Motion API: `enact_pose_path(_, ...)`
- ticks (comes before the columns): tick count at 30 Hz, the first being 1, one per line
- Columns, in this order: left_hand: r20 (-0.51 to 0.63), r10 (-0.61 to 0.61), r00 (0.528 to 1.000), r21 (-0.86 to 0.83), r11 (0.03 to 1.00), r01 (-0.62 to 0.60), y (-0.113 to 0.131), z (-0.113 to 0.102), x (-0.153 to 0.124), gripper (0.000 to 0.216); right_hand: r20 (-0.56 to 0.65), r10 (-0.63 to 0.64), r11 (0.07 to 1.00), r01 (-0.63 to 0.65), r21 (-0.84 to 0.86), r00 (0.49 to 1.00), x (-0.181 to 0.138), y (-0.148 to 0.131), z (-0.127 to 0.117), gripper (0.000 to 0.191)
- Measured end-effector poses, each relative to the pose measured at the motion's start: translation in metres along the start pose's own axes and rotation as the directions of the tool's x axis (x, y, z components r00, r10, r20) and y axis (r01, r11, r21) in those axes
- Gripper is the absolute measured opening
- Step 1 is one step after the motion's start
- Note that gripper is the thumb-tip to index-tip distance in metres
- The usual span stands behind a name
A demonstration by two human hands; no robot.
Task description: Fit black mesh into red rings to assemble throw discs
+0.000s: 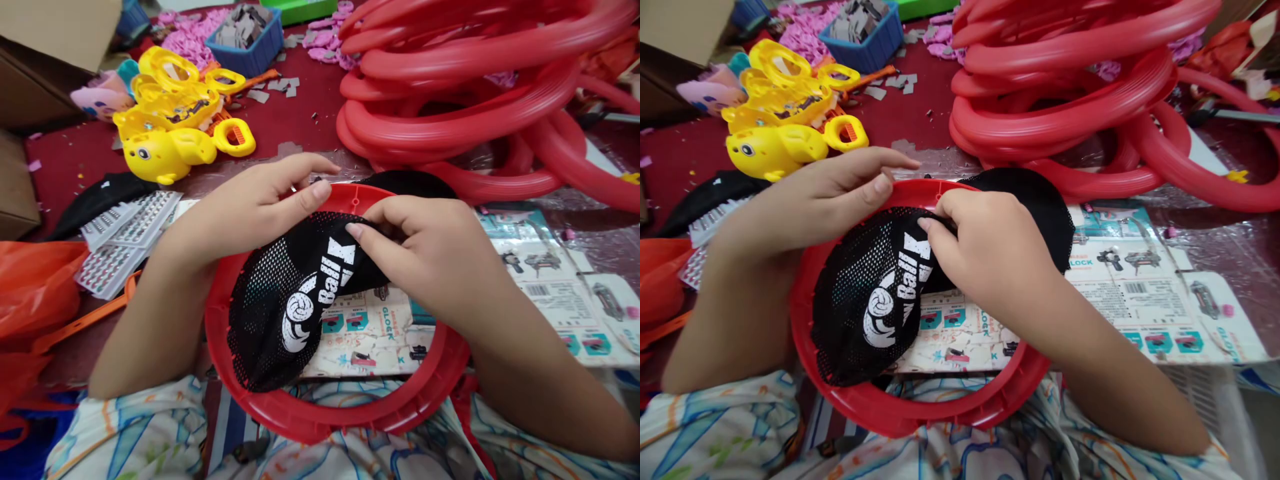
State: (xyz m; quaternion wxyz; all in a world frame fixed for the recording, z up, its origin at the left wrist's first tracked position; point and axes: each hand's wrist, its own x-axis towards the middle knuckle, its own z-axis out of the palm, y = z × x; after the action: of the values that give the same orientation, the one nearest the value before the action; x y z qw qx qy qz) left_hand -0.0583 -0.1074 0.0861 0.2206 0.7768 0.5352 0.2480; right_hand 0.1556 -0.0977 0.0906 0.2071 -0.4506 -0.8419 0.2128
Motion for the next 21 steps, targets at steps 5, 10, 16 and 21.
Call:
enact_pose_path(5,0.0,0.033,0.999,-0.172,0.984,-0.033,0.002,0.002,-0.001,0.022,-0.104,-0.007,0.999,0.011,0.036,0.995,-0.002,0.003,0.0,0.017)
enact_pose_path(10,-0.026,-0.056,0.998,-0.208,0.977,0.049,0.006,0.006,0.002,0.016,-0.156,-0.06,0.998,0.055,-0.036,0.986,0.0,0.007,0.003,0.014)
enact_pose_path(16,-0.032,-0.124,0.992,-0.207,0.972,0.115,0.01,0.007,0.004,0.019,-0.222,-0.188,0.979,0.162,-0.127,0.957,-0.001,0.012,0.006,0.017)
enact_pose_path(21,-0.038,-0.15,0.988,-0.196,0.971,0.14,0.012,0.007,0.003,0.018,-0.129,-0.382,0.916,0.357,-0.183,0.915,0.001,0.018,0.001,0.021)
